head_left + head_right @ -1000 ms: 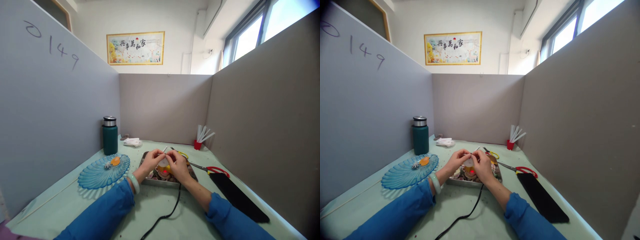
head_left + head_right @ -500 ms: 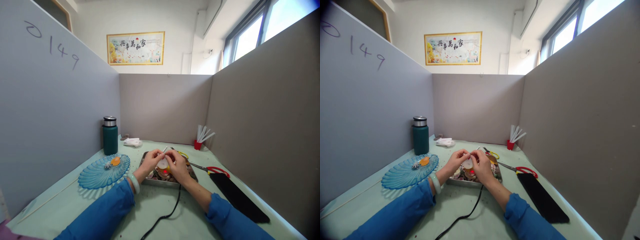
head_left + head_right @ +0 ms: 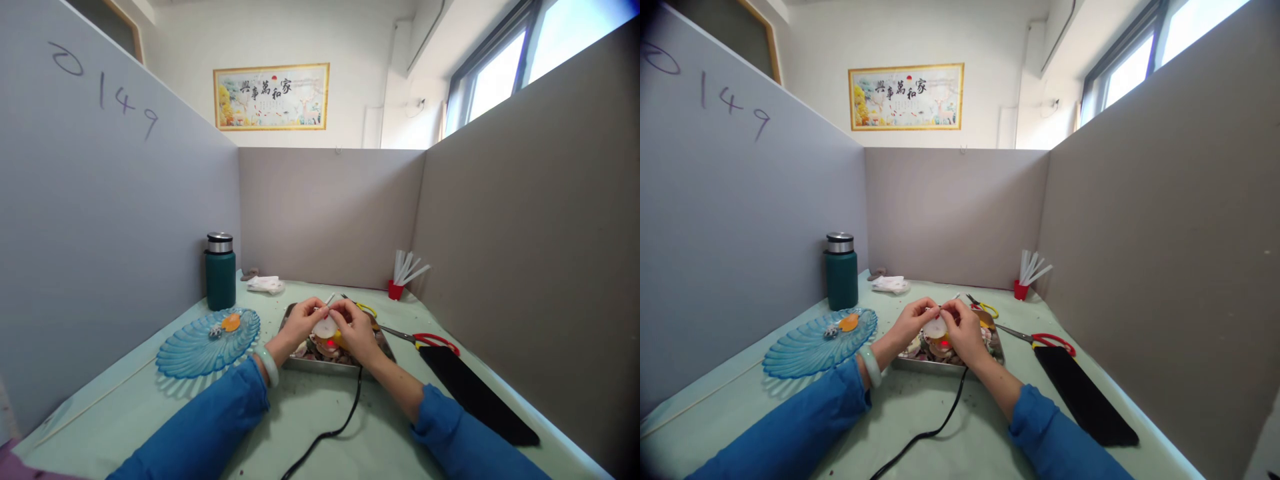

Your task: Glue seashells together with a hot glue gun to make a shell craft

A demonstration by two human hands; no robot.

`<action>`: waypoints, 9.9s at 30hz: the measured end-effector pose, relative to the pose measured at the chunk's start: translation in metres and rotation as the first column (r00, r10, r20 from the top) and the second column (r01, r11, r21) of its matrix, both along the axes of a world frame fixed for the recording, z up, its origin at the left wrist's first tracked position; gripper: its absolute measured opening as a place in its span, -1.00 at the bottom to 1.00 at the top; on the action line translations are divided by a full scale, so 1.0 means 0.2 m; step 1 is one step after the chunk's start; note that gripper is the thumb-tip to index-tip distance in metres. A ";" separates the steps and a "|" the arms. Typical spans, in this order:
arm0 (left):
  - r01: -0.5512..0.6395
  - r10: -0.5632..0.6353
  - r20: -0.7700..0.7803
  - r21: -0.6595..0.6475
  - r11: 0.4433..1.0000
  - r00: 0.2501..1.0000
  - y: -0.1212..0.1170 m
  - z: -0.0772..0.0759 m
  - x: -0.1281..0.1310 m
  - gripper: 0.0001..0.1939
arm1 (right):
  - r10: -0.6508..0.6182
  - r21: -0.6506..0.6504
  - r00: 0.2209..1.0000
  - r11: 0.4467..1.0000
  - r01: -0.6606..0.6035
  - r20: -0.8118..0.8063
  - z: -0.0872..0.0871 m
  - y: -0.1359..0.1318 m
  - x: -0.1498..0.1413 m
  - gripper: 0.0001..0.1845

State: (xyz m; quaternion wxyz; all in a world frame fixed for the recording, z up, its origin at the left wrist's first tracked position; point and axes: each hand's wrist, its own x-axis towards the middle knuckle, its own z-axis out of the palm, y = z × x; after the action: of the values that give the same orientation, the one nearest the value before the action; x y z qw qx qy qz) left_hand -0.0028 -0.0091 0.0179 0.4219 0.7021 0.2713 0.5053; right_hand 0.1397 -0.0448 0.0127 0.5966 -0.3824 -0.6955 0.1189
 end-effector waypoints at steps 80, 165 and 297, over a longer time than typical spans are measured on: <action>0.044 -0.044 0.021 -0.013 0.999 0.999 0.00 0.00 -0.01 -0.68 | 0.153 -0.160 0.970 0.970 -0.184 -0.190 0.01 0.04 0.02 -0.80; -0.036 0.037 -0.024 0.016 0.999 0.999 -0.02 0.01 0.00 -0.66 | 0.065 -0.127 0.997 0.989 -0.070 -0.041 -0.02 0.04 0.02 -0.83; -0.082 0.082 -0.002 0.025 0.996 0.997 0.01 -0.01 0.01 -0.71 | -0.018 -0.095 1.000 0.995 0.017 -0.010 -0.02 0.04 0.02 -0.78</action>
State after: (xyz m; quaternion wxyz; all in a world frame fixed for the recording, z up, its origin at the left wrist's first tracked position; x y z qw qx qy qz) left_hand -0.0011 -0.0067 0.0154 0.3915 0.6965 0.2942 0.5245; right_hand 0.1429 -0.0373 0.0097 0.5824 -0.4157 -0.6826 0.1485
